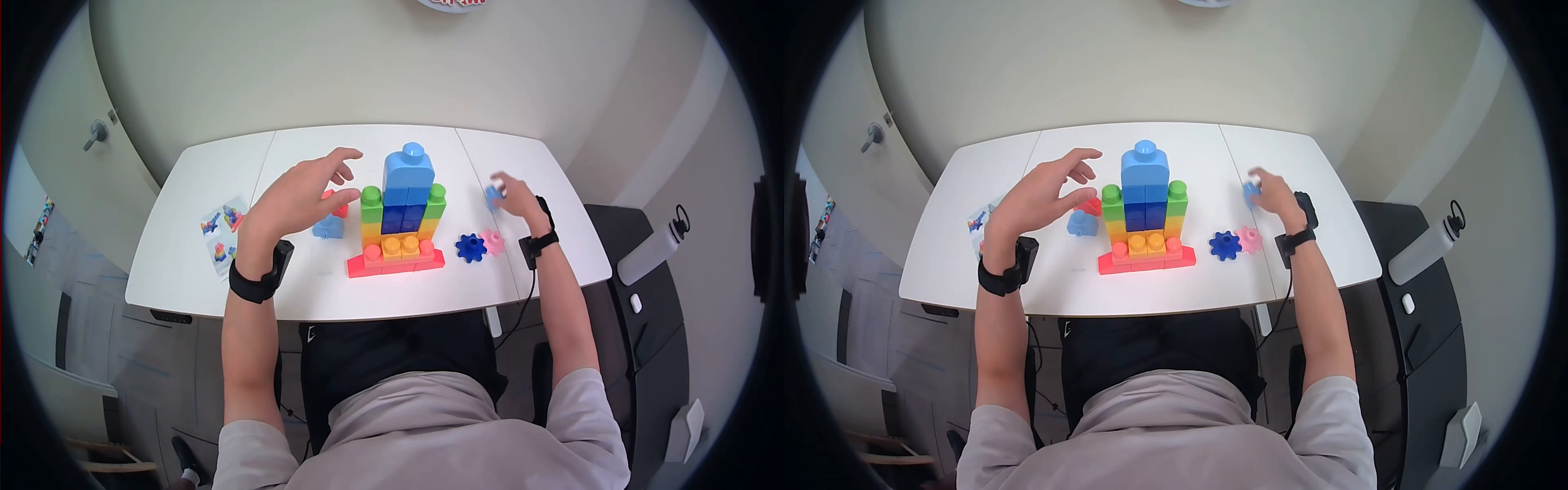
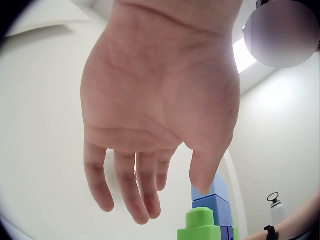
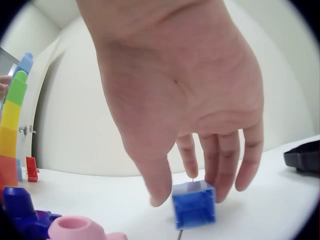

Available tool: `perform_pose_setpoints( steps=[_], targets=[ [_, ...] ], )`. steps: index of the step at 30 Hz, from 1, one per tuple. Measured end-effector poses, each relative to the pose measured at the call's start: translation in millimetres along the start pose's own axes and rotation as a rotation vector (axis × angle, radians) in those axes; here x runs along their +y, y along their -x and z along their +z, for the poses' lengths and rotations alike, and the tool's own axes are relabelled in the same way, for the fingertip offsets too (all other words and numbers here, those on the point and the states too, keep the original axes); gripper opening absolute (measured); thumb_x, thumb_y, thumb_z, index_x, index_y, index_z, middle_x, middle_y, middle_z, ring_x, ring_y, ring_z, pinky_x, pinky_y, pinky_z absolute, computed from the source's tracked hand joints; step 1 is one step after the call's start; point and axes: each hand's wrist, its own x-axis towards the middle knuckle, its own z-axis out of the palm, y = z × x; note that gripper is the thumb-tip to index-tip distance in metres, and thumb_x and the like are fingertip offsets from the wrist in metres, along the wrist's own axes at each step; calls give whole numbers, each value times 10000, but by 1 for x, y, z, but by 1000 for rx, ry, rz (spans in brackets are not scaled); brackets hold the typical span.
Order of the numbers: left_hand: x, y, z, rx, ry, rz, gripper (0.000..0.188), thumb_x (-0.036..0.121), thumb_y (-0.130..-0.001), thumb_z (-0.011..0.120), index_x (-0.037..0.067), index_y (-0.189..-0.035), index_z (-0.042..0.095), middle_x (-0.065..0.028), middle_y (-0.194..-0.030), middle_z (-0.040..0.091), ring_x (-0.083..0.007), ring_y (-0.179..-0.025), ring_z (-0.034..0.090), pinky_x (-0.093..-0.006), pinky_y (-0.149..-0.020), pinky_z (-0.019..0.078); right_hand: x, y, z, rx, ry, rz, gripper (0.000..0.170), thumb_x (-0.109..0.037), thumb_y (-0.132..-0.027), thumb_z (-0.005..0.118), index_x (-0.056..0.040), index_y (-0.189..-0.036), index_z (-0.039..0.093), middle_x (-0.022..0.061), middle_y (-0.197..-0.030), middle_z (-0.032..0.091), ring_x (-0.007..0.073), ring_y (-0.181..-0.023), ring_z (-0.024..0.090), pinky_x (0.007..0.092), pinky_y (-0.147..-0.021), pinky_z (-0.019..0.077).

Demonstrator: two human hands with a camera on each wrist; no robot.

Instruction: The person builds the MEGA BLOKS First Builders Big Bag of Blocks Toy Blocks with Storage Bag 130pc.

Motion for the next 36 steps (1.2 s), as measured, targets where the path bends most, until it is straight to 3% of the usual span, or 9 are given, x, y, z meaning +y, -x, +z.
perform_pose_setpoints(
  steps=[2, 4, 7, 10, 14, 22, 27, 30, 36],
  targets=[
    [-2, 0, 0, 3, -1, 15, 476, 229, -988, 681, 86, -1416, 530, -148, -1148, 733, -271, -1118, 700, -412, -975, 536, -40, 12, -24, 220, -496, -185, 572, -136, -855, 807, -85, -1382, 590, 167, -1156, 712, 253, -977, 728, 369, -898, 585],
    [-3, -1, 1, 5, -3, 34, 466, 235, -989, 680, 83, -1406, 538, -152, -1141, 737, -277, -1116, 703, -414, -970, 539, -84, 22, -47, 398, -629, -425, 510, -67, -928, 740, -74, -1404, 557, 132, -1197, 695, 214, -1089, 714, 356, -969, 579],
    [-5, -2, 2, -45, 0, -8, 457, 247, -992, 678, 83, -1398, 548, -158, -1149, 739, -287, -1114, 706, -413, -969, 540, -151, 48, -77, 456, -1045, -687, 497, -66, -950, 733, -39, -1406, 536, 136, -1286, 641, 207, -1141, 684, 364, -1035, 551],
    [-7, 0, 2, -57, -31, -33, 457, 241, -986, 682, 81, -1394, 553, -161, -1137, 744, -291, -1103, 710, -412, -974, 539, -194, 66, -89, 419, -1110, -840, 487, -48, -964, 715, -9, -1409, 519, 137, -1302, 624, 199, -1183, 663, 356, -1061, 535],
    [-14, 0, -1, 2, -91, 16, 371, 189, -984, 675, 66, -1327, 603, -142, -1107, 753, -281, -1074, 720, -401, -943, 551, -216, 76, -84, 348, -658, -732, 467, -130, -992, 685, -73, -1430, 534, 128, -1316, 635, 256, -1159, 673, 405, -1063, 538],
    [-33, -10, 3, 82, -64, 7, 294, 152, -979, 674, 63, -1258, 644, -106, -1035, 758, -245, -998, 726, -374, -905, 564, -211, 85, -68, 418, -578, -724, 710, -193, -954, 740, -144, -1576, 401, 165, -1402, 613, 298, -1230, 633, 429, -1070, 509],
    [-109, -38, 47, -38, -98, -109, 368, 186, -972, 694, 70, -1316, 633, -134, -1233, 707, -262, -1112, 688, -387, -951, 555, -186, 92, -35, 327, -476, -530, 979, -258, -897, 815, -105, -1646, 203, 215, -1465, 548, 347, -1364, 539, 459, -1132, 448],
    [-136, -55, 57, -229, -70, -268, 408, 199, -958, 713, 73, -1337, 626, -134, -1336, 666, -267, -1161, 667, -397, -975, 547, -175, 97, -23, 344, -495, -511, 974, -280, -910, 800, -83, -1644, 190, 217, -1493, 519, 355, -1397, 501, 470, -1148, 433],
    [-152, -71, 61, -402, -74, -314, 405, 197, -951, 724, 77, -1327, 634, -127, -1329, 678, -268, -1163, 676, -392, -995, 540, -164, 106, -36, 371, -537, -542, 879, -341, -978, 703, -91, -1644, 187, 201, -1490, 520, 361, -1397, 498, 482, -1175, 396]
  ],
)
